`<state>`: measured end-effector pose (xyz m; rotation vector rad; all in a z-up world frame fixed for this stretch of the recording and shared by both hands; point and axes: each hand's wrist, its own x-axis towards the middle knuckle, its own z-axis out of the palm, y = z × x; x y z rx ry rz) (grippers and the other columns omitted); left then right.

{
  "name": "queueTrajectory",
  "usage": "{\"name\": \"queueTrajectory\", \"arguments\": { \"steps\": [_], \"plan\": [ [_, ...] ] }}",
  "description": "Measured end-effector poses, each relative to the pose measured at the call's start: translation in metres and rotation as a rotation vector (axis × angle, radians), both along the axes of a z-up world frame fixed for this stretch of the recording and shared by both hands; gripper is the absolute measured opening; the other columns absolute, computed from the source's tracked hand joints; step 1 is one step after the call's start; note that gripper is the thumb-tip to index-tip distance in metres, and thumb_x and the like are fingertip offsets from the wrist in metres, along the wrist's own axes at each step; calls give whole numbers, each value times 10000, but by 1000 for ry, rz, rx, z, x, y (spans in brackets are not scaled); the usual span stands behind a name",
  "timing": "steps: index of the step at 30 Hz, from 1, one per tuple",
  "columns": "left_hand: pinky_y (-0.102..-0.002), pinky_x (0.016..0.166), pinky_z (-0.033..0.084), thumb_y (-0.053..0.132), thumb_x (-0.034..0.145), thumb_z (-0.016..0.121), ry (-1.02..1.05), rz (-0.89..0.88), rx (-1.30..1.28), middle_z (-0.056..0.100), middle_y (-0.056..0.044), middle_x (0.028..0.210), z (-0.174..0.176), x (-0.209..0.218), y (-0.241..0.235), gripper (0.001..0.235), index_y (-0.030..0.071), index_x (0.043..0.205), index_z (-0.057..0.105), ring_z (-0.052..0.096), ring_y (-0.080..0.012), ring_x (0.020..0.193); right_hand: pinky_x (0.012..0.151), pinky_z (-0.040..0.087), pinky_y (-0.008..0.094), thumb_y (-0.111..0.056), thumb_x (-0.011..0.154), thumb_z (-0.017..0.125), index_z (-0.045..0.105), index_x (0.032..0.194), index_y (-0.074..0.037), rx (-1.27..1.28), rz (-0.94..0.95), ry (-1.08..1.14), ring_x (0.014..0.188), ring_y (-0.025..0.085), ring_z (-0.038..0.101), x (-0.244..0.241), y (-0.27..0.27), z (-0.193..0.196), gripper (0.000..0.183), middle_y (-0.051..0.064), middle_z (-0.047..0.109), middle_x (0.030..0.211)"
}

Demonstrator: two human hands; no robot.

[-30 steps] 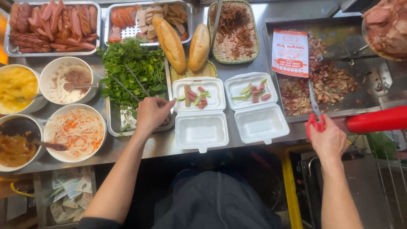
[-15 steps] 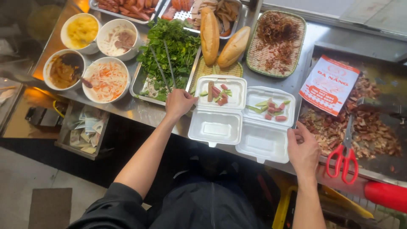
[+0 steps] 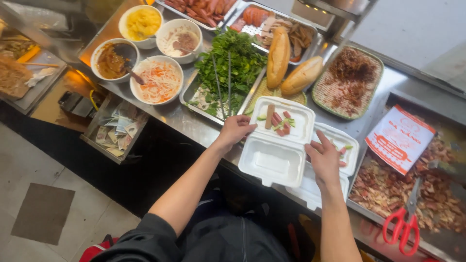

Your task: Preparing and packing food into styrofoam boxes using tongs and scissors at a food stall.

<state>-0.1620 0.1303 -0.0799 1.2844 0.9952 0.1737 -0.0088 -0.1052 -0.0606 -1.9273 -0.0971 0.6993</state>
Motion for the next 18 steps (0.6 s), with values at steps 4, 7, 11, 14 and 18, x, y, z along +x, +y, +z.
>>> {"name": "queueTrajectory", "arguments": {
  "steps": [4, 7, 11, 14, 18],
  "plan": [
    [-328, 669, 633, 179, 805, 830, -164, 104, -234, 690, -143, 1023, 11, -41, 27, 586, -11, 1303, 588, 728, -225, 844, 872, 587, 405, -31, 952, 663, 401, 1598, -125, 108, 62, 39, 1049, 323, 676, -24, 32, 22, 703, 260, 657, 1270],
    [-399, 729, 649, 135, 850, 798, -319, 129, -353, 725, -194, 1007, 31, -87, 70, 484, 62, 1273, 574, 761, -267, 880, 724, 619, 278, -125, 1049, 581, 442, 1576, -147, 241, 92, 33, 842, 177, 685, -35, 80, 1, 546, 118, 708, 1085],
    [-389, 771, 646, 77, 868, 714, -383, 184, -344, 724, -167, 1099, 95, -147, 141, 516, 70, 1364, 574, 749, -241, 913, 772, 583, 373, -223, 1018, 543, 448, 1544, -107, 31, 185, -279, 927, 291, 710, -69, 182, -9, 547, 197, 729, 1103],
    [-393, 777, 642, 13, 853, 664, -416, 242, -347, 711, -146, 1071, 117, -189, 203, 476, 37, 1328, 636, 734, -231, 875, 948, 554, 563, -392, 918, 649, 386, 1592, -209, -438, 390, -502, 1105, 390, 693, -119, 258, 26, 747, 179, 747, 1158],
    [-448, 795, 627, -2, 832, 585, -448, 265, -515, 693, -217, 1102, 144, -215, 281, 562, 50, 1391, 604, 702, -301, 890, 926, 546, 637, -476, 850, 747, 321, 1629, -187, -746, 411, -497, 1156, 441, 683, -126, 307, 10, 933, 243, 748, 1151]
  ]
}}
